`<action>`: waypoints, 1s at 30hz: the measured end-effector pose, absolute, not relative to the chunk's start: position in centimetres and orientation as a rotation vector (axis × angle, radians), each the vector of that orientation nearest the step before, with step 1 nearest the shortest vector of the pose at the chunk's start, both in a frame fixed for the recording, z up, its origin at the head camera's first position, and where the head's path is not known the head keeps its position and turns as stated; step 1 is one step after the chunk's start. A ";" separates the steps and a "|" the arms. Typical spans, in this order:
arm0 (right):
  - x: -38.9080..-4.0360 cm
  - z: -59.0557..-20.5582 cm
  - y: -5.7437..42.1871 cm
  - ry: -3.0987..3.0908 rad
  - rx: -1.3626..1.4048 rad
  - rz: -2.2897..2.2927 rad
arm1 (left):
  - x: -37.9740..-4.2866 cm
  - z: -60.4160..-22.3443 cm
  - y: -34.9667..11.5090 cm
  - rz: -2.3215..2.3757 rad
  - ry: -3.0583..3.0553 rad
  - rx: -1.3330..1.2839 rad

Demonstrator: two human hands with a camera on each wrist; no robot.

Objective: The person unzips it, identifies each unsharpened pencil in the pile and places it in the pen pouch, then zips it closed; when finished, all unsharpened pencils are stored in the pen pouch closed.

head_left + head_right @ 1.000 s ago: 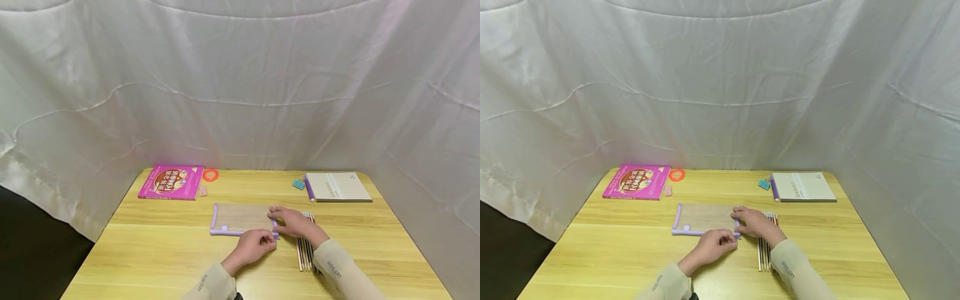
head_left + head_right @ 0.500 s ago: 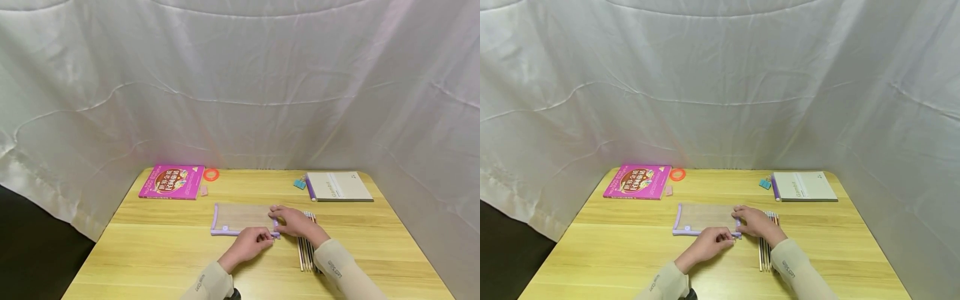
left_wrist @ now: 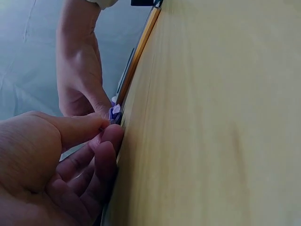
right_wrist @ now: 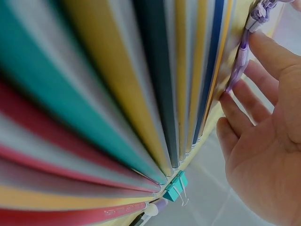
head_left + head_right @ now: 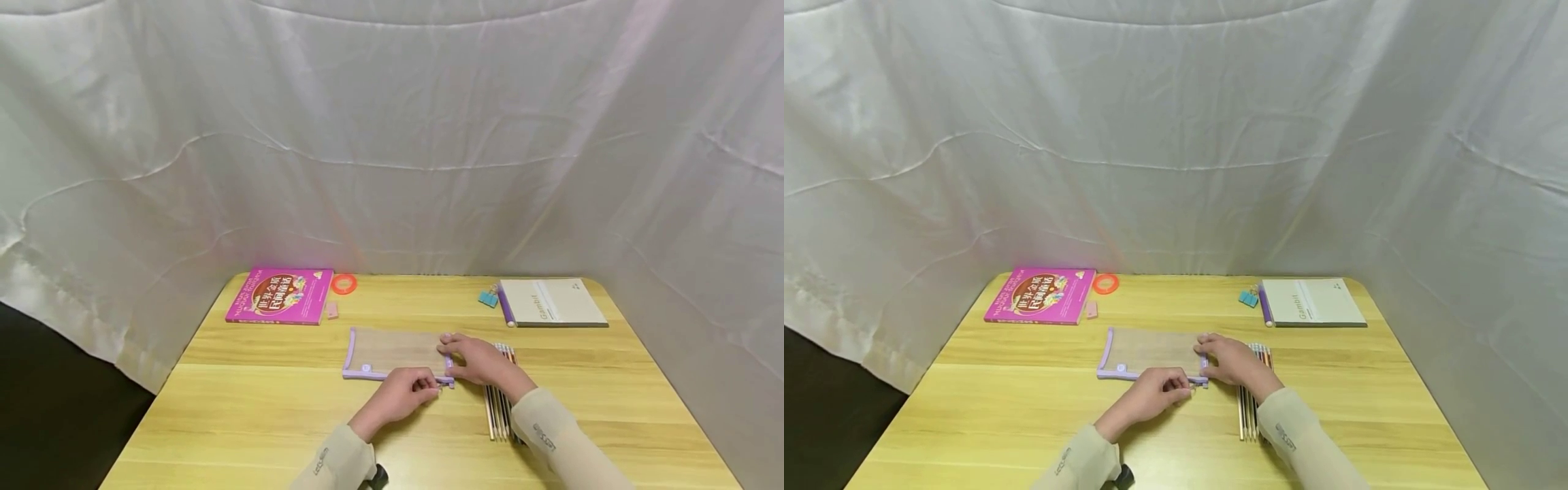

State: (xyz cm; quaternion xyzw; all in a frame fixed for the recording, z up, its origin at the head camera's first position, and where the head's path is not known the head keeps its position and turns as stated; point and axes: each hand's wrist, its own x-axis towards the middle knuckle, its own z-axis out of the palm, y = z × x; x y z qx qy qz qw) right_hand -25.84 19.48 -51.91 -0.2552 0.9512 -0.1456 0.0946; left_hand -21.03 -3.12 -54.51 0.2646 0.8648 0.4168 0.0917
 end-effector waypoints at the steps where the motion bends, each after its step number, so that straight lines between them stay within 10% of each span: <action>1: -25.8 -51.9 19.4 2.822 -0.757 -0.434 | -21.1 -54.5 -3.1 1.234 2.573 0.787; 30: -25.8 -51.3 19.4 2.787 -0.696 -0.488 | -20.0 -53.8 -9.9 1.269 2.543 0.709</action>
